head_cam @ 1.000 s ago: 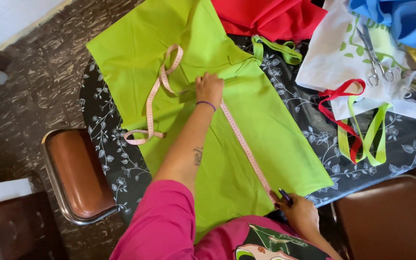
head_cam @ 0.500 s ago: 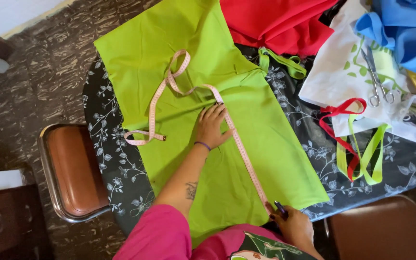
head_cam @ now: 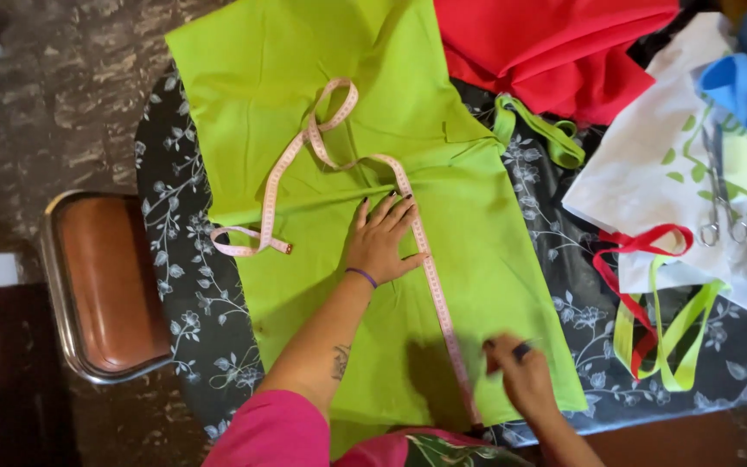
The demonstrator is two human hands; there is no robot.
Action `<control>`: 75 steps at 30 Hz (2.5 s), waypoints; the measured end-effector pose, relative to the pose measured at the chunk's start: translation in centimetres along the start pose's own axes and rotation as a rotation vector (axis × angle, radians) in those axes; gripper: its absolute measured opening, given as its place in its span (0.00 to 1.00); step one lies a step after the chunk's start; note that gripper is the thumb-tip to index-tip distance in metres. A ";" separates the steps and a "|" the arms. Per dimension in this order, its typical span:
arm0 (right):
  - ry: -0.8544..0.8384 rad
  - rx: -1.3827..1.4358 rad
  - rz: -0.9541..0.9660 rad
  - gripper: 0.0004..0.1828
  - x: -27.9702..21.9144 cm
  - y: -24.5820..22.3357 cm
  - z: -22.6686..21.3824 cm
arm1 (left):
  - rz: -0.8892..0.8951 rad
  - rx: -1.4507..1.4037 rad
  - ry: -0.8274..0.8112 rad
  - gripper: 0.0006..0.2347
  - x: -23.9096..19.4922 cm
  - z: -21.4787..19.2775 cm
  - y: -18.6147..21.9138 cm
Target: The person cuts a piece of lime green fabric using scissors. They then use a measuring tape and a pen to mark measurements on the fabric. Finally, they use a yellow ruler to draw a straight line on the fabric.
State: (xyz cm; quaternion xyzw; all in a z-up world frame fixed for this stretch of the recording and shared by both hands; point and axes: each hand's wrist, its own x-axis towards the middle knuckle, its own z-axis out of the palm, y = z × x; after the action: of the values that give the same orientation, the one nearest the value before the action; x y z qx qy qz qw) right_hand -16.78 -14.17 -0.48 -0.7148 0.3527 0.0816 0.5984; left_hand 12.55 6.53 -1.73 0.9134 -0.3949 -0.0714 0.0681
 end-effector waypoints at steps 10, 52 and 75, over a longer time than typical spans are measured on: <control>0.183 0.472 -0.324 0.11 15.4 -6.4 11.0 | -0.045 -0.123 -0.019 0.43 0.4 1.8 -0.5; 0.333 -0.118 -0.887 0.03 14.6 -7.8 12.5 | -0.022 -0.145 0.094 0.41 0.1 3.1 -0.6; 0.265 -0.130 -0.707 0.07 6.1 -5.0 6.0 | 0.009 -0.127 0.122 0.43 0.1 1.6 -0.5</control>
State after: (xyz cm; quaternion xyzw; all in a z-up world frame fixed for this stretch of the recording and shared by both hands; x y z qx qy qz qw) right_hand -7.44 -10.97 -1.42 -0.8332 0.1529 -0.2004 0.4922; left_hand 12.65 6.67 -3.44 0.9081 -0.3889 -0.0400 0.1500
